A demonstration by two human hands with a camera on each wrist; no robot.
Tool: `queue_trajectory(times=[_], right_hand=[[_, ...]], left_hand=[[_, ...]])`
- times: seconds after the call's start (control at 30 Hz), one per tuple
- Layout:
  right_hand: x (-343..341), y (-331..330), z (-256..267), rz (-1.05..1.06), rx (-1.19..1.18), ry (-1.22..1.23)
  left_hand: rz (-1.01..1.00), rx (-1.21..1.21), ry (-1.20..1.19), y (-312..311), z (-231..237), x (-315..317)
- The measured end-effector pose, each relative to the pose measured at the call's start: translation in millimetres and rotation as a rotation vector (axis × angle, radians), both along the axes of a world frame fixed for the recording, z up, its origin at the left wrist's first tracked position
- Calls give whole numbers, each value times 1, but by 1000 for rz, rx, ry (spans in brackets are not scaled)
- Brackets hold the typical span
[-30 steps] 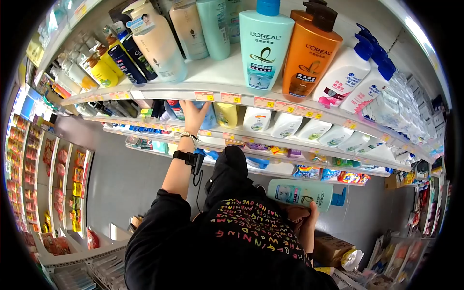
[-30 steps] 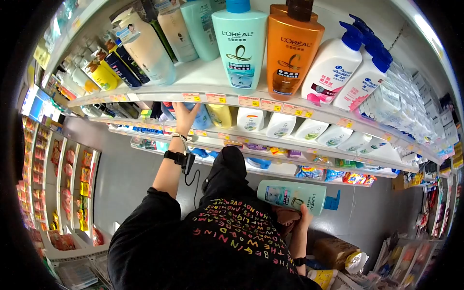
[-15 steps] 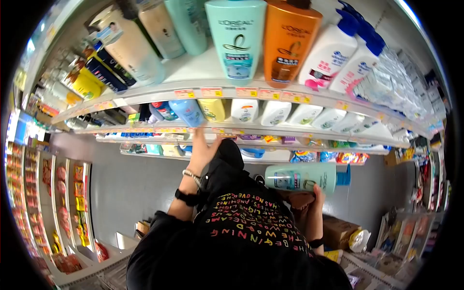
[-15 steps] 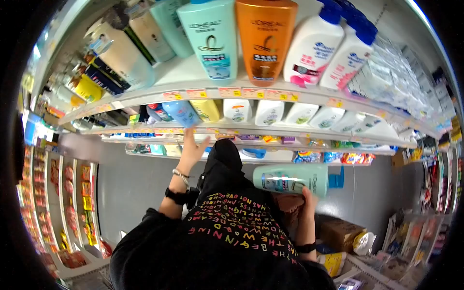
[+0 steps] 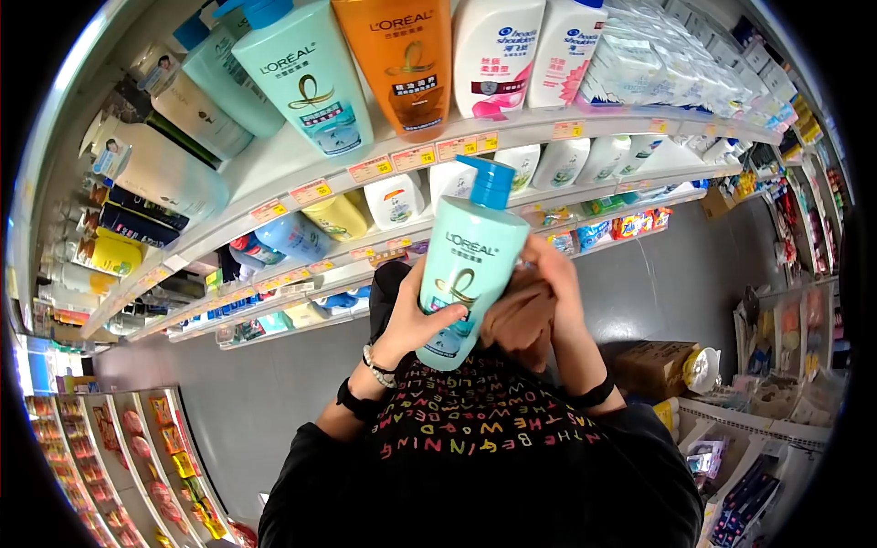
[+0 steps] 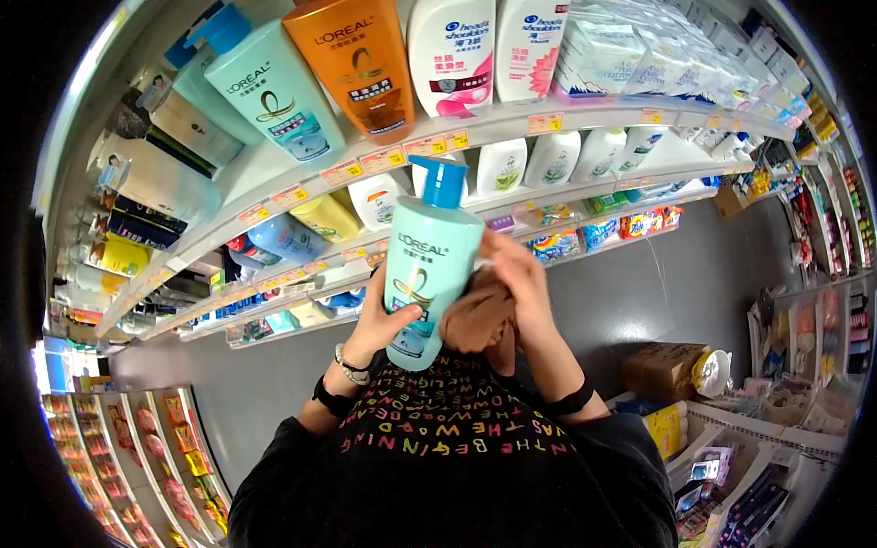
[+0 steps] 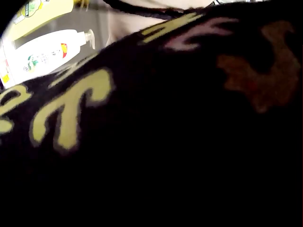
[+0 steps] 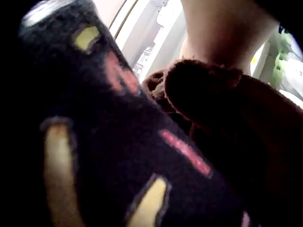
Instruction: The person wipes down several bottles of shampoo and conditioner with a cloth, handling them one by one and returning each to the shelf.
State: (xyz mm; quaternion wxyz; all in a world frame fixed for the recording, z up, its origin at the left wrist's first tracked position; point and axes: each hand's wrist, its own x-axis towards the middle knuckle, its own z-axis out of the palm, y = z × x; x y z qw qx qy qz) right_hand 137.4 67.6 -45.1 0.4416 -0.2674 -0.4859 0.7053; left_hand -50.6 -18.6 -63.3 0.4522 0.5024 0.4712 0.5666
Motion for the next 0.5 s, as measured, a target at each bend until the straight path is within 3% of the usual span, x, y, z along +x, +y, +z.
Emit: queue_trajectory(times=[0.1,0.13,0.2,0.3,0.43,0.5], right_hand=[[12,-5,36,-396,54,77],[2,-15,57,-565,89,218],[15,-5,49,-476,301,392],[14,-9,52,-309,506,230],[17,-10,33,-215,481,103],[25,-9,21,-199,431,3]], left_hand=[[38,-45,-80,-5,-8,-5],[35,-37,-73,-7,-11,-4],[31,2,-172,-12,-16,-6],[31,1,-241,-22,-17,-12],[264,161,-313,-41,5,-23],[374,220,-210,-47,0,-56]])
